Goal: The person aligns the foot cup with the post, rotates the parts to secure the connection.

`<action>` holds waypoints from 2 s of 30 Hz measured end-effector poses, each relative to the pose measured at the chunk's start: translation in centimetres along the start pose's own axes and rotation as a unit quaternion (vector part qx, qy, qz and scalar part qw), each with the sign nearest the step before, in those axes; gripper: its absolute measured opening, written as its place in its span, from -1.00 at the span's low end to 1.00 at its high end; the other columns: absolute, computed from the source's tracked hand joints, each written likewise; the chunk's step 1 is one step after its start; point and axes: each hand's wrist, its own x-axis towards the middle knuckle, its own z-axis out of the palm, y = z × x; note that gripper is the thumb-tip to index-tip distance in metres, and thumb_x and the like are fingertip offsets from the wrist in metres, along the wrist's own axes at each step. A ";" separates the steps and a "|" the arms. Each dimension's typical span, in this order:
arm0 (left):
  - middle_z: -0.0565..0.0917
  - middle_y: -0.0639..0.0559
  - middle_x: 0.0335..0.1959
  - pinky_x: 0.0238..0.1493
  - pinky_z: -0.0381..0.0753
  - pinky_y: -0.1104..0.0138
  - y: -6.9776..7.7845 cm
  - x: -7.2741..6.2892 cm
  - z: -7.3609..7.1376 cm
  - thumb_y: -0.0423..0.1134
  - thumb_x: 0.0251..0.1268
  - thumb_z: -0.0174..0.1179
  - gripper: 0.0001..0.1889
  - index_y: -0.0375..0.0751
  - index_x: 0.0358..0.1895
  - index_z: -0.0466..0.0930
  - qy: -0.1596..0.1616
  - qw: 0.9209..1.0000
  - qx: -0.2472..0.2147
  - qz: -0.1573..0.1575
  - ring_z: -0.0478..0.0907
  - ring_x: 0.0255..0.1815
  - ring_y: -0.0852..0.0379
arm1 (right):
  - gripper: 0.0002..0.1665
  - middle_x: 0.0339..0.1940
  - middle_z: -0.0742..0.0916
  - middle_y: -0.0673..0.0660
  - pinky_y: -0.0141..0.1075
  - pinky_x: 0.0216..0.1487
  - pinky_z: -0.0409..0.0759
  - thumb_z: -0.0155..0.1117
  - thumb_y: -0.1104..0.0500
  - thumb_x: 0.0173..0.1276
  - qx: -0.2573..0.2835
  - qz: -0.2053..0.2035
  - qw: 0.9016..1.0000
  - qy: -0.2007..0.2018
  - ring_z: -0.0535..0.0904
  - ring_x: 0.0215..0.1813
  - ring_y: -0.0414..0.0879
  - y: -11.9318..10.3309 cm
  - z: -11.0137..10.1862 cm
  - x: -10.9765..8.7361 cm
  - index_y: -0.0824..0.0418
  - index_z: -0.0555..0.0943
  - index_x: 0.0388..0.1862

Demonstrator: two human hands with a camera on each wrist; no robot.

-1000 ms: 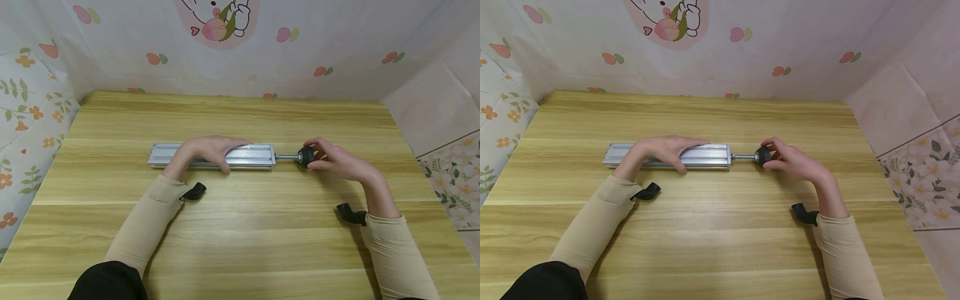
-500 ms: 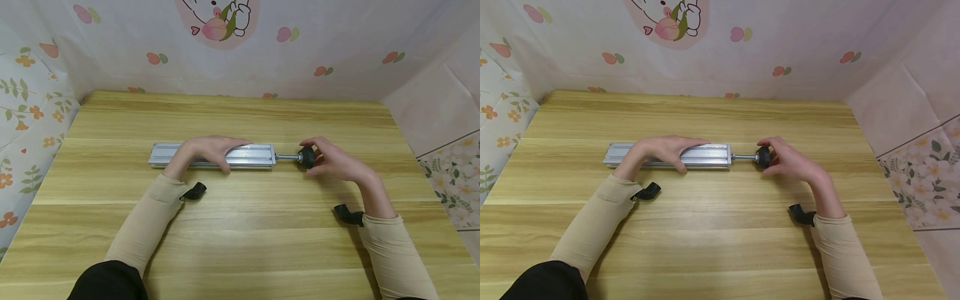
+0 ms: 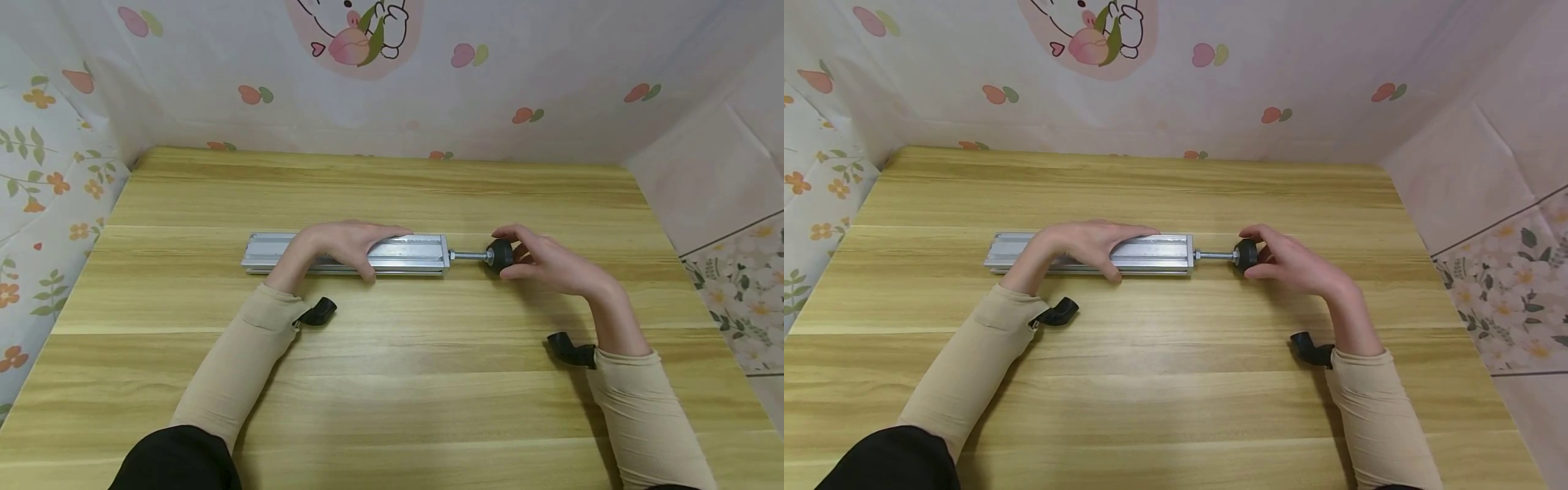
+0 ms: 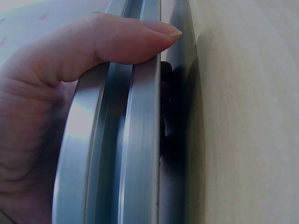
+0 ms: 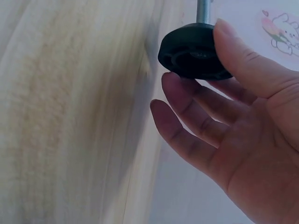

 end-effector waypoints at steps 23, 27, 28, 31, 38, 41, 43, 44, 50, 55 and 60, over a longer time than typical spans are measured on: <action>0.40 0.05 0.51 0.20 0.43 0.15 0.0 0.0 0.1 -0.24 -0.12 0.36 0.15 0.17 0.68 0.01 0.002 1.000 0.001 0.002 0.42 0.15 0.05 | -0.11 0.50 0.41 0.27 0.06 0.21 0.60 0.47 0.24 0.31 0.005 0.001 1.000 0.012 0.58 0.21 0.15 -0.2 0.2 0.0 0.20 0.27 0.55; 0.41 0.05 0.50 0.18 0.43 0.16 0.0 0.1 0.1 -0.23 -0.12 0.36 0.14 0.17 0.67 0.01 0.002 1.000 0.000 0.005 0.42 0.13 0.04 | -0.12 0.50 0.42 0.27 0.07 0.22 0.59 0.46 0.27 0.31 -0.003 -0.002 1.000 0.019 0.57 0.21 0.15 -0.1 0.3 0.1 0.20 0.27 0.54; 0.42 0.05 0.49 0.18 0.44 0.16 0.0 0.1 0.1 -0.23 -0.12 0.36 0.14 0.17 0.67 0.01 0.002 1.000 0.000 0.006 0.42 0.13 0.05 | -0.12 0.50 0.42 0.29 0.08 0.22 0.59 0.46 0.27 0.31 -0.005 -0.005 1.000 0.018 0.57 0.20 0.16 -0.1 0.3 0.1 0.21 0.27 0.54; 0.43 0.07 0.48 0.18 0.43 0.17 0.0 0.1 0.0 -0.23 -0.12 0.37 0.14 0.19 0.67 0.02 0.002 1.000 -0.002 0.004 0.43 0.13 0.05 | -0.12 0.51 0.42 0.28 0.08 0.21 0.58 0.46 0.26 0.32 -0.008 -0.002 1.000 0.019 0.58 0.20 0.15 0.0 0.3 0.1 0.20 0.27 0.55; 0.39 0.06 0.53 0.24 0.43 0.14 -0.1 0.1 0.0 -0.23 -0.10 0.39 0.15 0.19 0.68 0.00 0.002 1.000 -0.003 0.001 0.41 0.18 0.06 | -0.16 0.51 0.43 0.28 -0.09 0.17 0.56 0.38 0.14 0.41 -0.013 -0.008 1.000 0.003 0.60 0.19 0.12 -0.2 0.0 0.0 0.18 0.24 0.57; 0.38 0.07 0.53 0.24 0.42 0.15 -0.1 0.0 0.0 -0.24 -0.11 0.39 0.15 0.19 0.68 0.00 0.001 1.000 -0.004 -0.001 0.41 0.18 0.06 | -0.24 0.43 0.51 0.25 -0.27 0.12 0.55 0.30 0.11 0.48 -0.015 -0.010 1.000 -0.002 0.61 0.19 0.09 -0.1 -0.2 -0.2 0.17 0.24 0.57; 0.36 0.08 0.55 0.24 0.42 0.15 0.0 0.0 0.0 -0.23 -0.10 0.38 0.15 0.20 0.68 -0.01 0.000 1.000 -0.002 -0.002 0.41 0.19 0.06 | -0.29 0.38 0.56 0.24 -0.28 0.13 0.54 0.23 0.10 0.54 -0.015 -0.011 1.000 -0.006 0.61 0.23 0.10 0.0 -0.3 -0.3 0.16 0.24 0.57; 0.35 0.08 0.56 0.25 0.42 0.15 0.0 0.0 0.0 -0.23 -0.10 0.38 0.15 0.20 0.68 -0.01 -0.001 1.000 -0.001 -0.004 0.40 0.19 0.06 | -0.31 0.36 0.57 0.23 -0.23 0.16 0.54 0.19 0.09 0.56 -0.015 -0.012 1.000 -0.008 0.60 0.26 0.12 0.0 -0.3 -0.3 0.16 0.23 0.56; 0.33 0.09 0.57 0.25 0.42 0.15 -0.1 0.1 0.1 -0.23 -0.10 0.37 0.15 0.21 0.68 -0.01 -0.002 1.000 -0.002 -0.006 0.40 0.20 0.05 | -0.34 0.40 0.56 0.27 0.13 0.31 0.44 0.09 0.06 0.62 0.004 -0.004 1.000 -0.019 0.50 0.42 0.22 0.1 -0.3 -0.2 0.16 0.20 0.58; 0.36 0.08 0.55 0.22 0.42 0.16 -0.1 0.1 0.1 -0.24 -0.10 0.37 0.15 0.21 0.68 -0.02 -0.002 1.000 -0.005 -0.004 0.40 0.16 0.05 | -0.29 0.42 0.53 0.24 0.07 0.24 0.50 0.17 0.03 0.58 0.004 0.007 1.000 -0.016 0.55 0.33 0.17 0.1 -0.3 -0.3 0.14 0.21 0.59; 0.34 0.07 0.56 0.21 0.42 0.16 -0.1 0.2 0.1 -0.24 -0.10 0.37 0.15 0.20 0.68 -0.02 -0.004 1.000 -0.005 -0.003 0.39 0.16 0.04 | -0.15 0.52 0.40 0.27 0.08 0.21 0.57 0.38 0.14 0.42 0.014 0.007 1.000 0.003 0.57 0.25 0.17 0.1 0.0 -0.2 0.19 0.22 0.58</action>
